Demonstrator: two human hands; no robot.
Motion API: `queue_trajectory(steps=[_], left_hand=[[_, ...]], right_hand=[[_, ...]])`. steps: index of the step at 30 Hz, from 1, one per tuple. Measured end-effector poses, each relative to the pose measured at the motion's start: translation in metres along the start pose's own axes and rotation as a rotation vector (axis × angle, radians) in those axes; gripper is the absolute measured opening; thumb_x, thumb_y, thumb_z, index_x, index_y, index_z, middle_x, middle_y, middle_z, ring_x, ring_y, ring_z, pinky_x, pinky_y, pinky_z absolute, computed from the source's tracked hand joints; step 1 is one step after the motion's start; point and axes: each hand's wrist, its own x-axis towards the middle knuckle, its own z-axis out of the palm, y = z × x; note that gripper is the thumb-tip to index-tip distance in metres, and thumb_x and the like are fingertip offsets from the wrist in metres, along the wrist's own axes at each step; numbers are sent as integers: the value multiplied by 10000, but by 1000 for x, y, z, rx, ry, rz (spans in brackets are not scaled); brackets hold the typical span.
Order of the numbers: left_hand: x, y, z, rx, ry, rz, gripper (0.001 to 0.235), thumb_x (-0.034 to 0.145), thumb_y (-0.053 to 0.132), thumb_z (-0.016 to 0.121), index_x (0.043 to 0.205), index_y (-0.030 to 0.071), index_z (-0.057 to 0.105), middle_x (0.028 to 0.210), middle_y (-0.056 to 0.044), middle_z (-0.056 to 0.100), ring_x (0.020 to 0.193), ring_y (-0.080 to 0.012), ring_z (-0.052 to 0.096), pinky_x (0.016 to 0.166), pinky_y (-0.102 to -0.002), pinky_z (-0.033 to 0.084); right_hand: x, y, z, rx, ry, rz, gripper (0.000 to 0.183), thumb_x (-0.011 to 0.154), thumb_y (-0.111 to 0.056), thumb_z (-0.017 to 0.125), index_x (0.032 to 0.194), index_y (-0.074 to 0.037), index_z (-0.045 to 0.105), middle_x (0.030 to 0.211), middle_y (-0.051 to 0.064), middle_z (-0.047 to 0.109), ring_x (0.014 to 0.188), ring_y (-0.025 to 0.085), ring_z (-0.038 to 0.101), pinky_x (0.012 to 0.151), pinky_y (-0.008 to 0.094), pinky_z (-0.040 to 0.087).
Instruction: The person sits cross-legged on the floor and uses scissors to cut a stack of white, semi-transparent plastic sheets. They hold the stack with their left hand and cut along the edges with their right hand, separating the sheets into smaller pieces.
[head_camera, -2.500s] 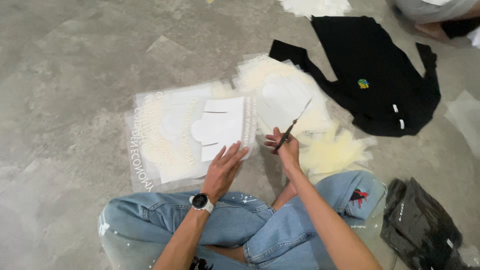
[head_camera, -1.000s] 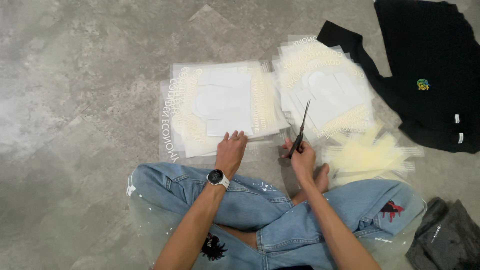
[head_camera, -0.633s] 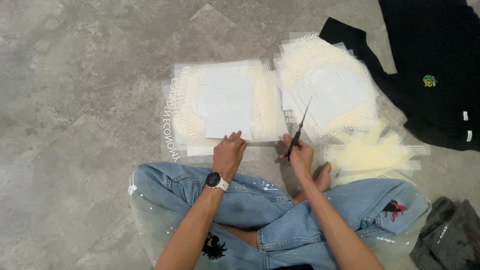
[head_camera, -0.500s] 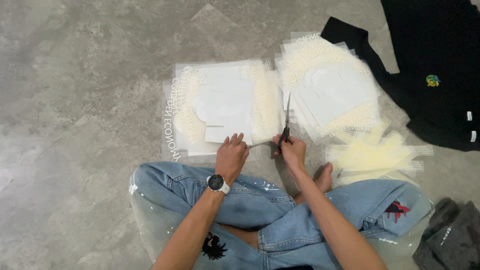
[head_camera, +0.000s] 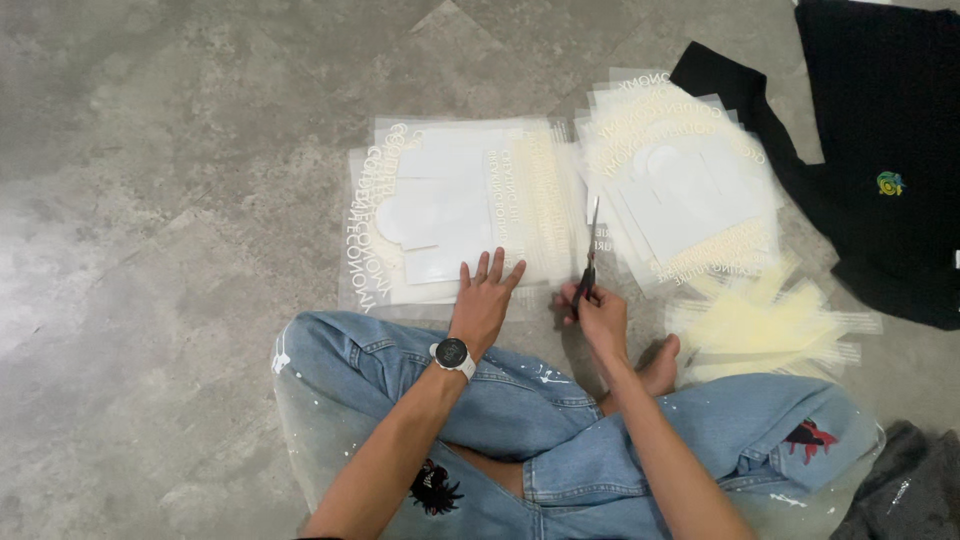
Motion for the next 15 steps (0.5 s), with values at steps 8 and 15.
queue_trajectory(steps=[8, 15], left_hand=[[5, -4, -2, -159, 57, -17, 470, 1117, 224, 473, 1586, 200, 477, 1595, -219, 490, 1459, -420, 493, 1164, -674, 371], [4, 1, 0, -62, 96, 62, 388, 1090, 256, 534, 1467, 238, 622, 1522, -185, 582, 1371, -421, 584, 1188, -681, 336]], right_hand=[[-106, -23, -22, 2, -277, 430, 590, 904, -570, 759, 970, 12, 695, 617, 191, 671, 445, 282, 669, 286, 245, 348], [-87, -20, -9, -25, -347, 423, 544, 901, -539, 779, 897, -9, 660, 554, 166, 629, 386, 245, 613, 266, 199, 303]])
